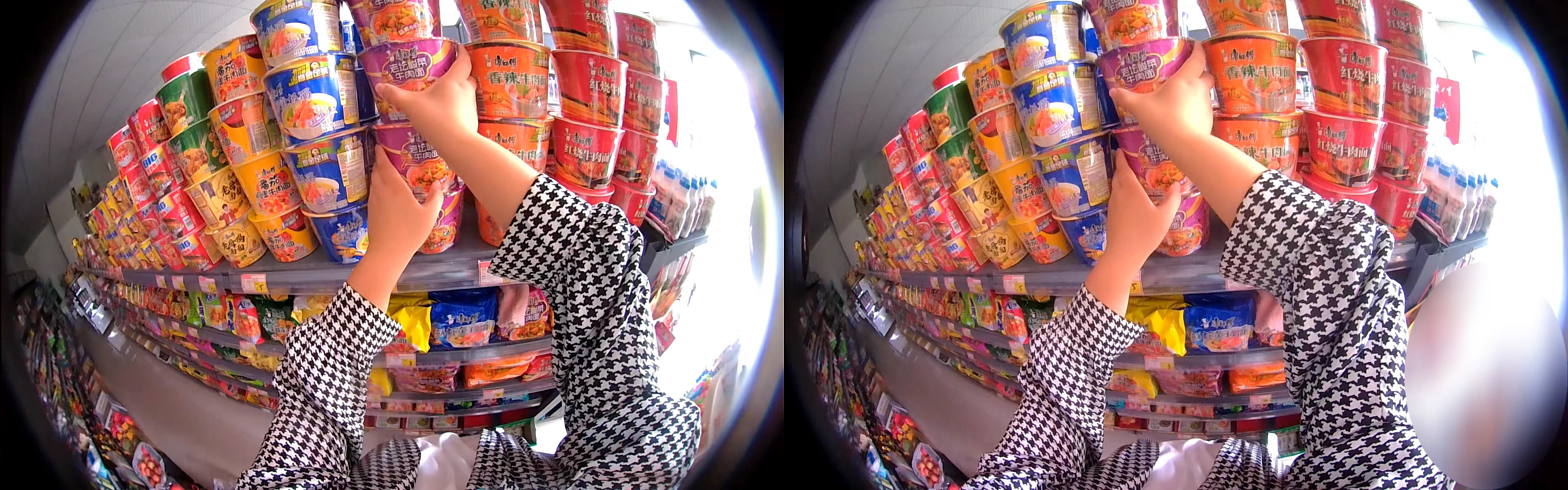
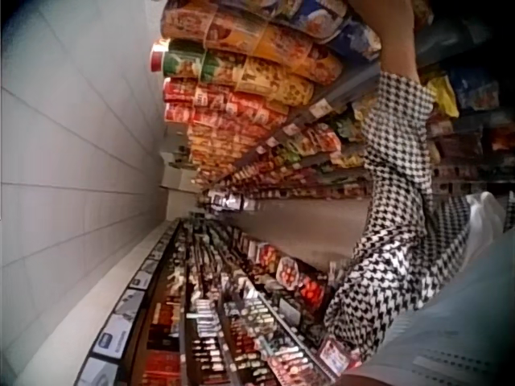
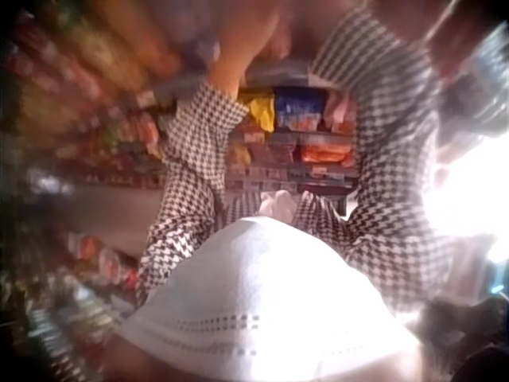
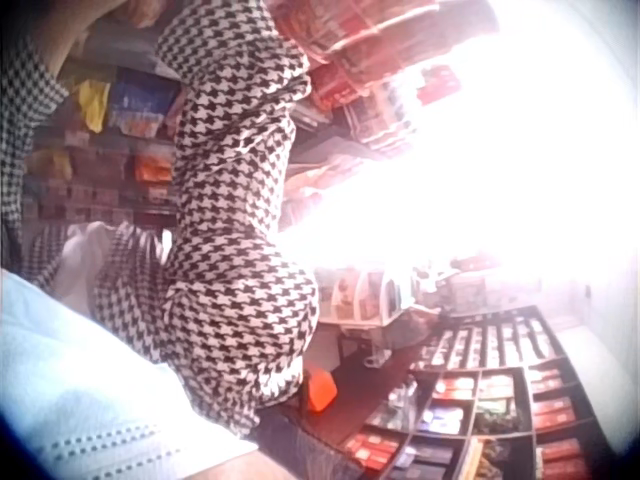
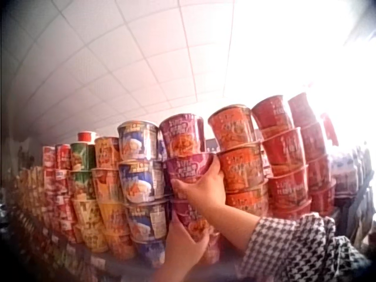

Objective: The person organizes instant noodle cups on a shelf, stacking them vertically. They then move to a lower rack to arrange hanging snack packets, picking them up, inspecting them, and placing them back in a neat row.

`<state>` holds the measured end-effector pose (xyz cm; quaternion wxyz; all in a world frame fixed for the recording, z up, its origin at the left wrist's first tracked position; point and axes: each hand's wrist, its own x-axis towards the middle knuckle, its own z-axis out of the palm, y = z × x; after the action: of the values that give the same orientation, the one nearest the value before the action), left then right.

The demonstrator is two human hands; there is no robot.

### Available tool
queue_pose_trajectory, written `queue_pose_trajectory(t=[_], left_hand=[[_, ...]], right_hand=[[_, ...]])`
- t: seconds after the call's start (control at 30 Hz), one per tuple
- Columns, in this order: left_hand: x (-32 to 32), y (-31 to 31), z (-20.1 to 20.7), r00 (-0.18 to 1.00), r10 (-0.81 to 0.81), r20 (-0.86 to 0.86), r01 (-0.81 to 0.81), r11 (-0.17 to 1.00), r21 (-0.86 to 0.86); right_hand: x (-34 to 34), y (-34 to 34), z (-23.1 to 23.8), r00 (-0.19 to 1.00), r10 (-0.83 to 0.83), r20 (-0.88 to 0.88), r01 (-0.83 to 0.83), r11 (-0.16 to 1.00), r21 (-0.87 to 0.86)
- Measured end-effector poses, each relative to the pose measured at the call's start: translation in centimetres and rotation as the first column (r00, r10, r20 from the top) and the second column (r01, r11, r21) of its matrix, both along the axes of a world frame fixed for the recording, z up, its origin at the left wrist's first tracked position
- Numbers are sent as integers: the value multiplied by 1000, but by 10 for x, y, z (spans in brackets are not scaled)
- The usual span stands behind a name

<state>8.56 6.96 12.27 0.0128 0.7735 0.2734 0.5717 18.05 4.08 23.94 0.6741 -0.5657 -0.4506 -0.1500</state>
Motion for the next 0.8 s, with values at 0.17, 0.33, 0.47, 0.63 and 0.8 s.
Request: queue_pose_trajectory(t=[0.17,0.33,0.47,0.63,0.8], left_hand=[[1,-1,0,1000,12,-26,-13,999,-32],[-3,-3,3,999,34,-41,-32,999,40],[-8,-11,7,1000,3,0,-3,980,200],[-23,-17,51,994,-92,61,55,891,451],[-21,3,71,995,-93,41,70,918,390]], right_hand=[[2,3,0,1000,13,-8,-13,999,-35],[0,3,-1,1000,18,14,-18,1000,-16],[5,7,-6,999,7,33,-7,1000,-8],[3,1,-3,998,33,45,-33,999,3],[12,14,-7,993,-33,114,30,999,31]])
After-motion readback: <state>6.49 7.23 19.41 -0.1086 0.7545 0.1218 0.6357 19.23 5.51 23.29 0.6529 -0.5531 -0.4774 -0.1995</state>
